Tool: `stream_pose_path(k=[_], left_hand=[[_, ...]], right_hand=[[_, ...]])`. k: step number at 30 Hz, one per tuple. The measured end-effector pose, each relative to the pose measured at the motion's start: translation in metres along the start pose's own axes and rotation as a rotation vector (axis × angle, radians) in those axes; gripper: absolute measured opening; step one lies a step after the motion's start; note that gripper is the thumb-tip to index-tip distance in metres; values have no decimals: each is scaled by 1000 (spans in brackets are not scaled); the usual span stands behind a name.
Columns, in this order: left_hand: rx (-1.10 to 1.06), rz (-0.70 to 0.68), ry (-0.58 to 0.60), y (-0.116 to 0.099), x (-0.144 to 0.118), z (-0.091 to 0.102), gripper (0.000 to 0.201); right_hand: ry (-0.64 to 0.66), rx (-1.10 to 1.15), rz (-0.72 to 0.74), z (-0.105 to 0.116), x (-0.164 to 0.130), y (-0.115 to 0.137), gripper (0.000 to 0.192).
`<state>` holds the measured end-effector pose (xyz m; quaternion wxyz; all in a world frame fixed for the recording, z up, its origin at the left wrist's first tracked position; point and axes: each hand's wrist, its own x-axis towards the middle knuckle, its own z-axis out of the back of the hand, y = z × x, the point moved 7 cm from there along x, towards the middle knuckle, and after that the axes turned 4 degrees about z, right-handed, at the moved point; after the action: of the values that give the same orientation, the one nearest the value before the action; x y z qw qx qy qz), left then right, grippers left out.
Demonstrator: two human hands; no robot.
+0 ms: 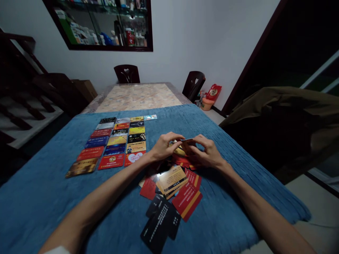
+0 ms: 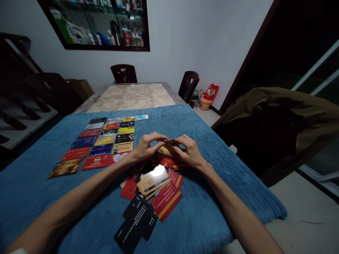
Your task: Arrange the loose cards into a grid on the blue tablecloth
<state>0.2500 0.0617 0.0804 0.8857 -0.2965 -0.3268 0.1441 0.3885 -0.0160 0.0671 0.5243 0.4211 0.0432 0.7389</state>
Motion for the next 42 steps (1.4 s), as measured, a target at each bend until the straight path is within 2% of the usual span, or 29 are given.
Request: stream_pose_path(k=[3, 6, 9, 13, 17, 20, 23, 26, 30, 37, 42], left_hand=[[-32, 67, 2, 8, 0, 0, 25], [-72, 119, 54, 14, -1, -5, 30], [-71, 150, 92, 16, -3, -11, 31], [-71, 222, 79, 21, -4, -15, 22], [-73, 265, 64, 25, -2, -13, 14], [-85, 264, 46, 26, 0, -9, 13], [-65, 259, 13, 27, 1, -4, 12], [-30, 267, -34, 30, 1, 1, 12], [-3, 282, -94, 34, 0, 8, 12], [-1, 274, -94, 38, 2, 11, 13], [18, 245, -100, 34, 2, 13, 12]], right_hand=[[-110, 62, -85, 7, -1, -10, 15], [-195, 158, -175, 11, -2, -20, 11], [-267, 294, -232, 11, -3, -28, 16], [-267, 454, -290, 3, -3, -35, 24], [-233, 478, -300, -5, -4, -36, 29], [-210, 365, -258, -6, -4, -33, 27], [-221, 141, -144, 0, -5, -24, 23], [-233, -117, 12, 2, -6, -11, 36], [-202, -363, 166, -3, -8, 4, 42], [-207, -588, 208, -9, -8, 9, 46], [-214, -664, 238, -12, -7, 13, 37]])
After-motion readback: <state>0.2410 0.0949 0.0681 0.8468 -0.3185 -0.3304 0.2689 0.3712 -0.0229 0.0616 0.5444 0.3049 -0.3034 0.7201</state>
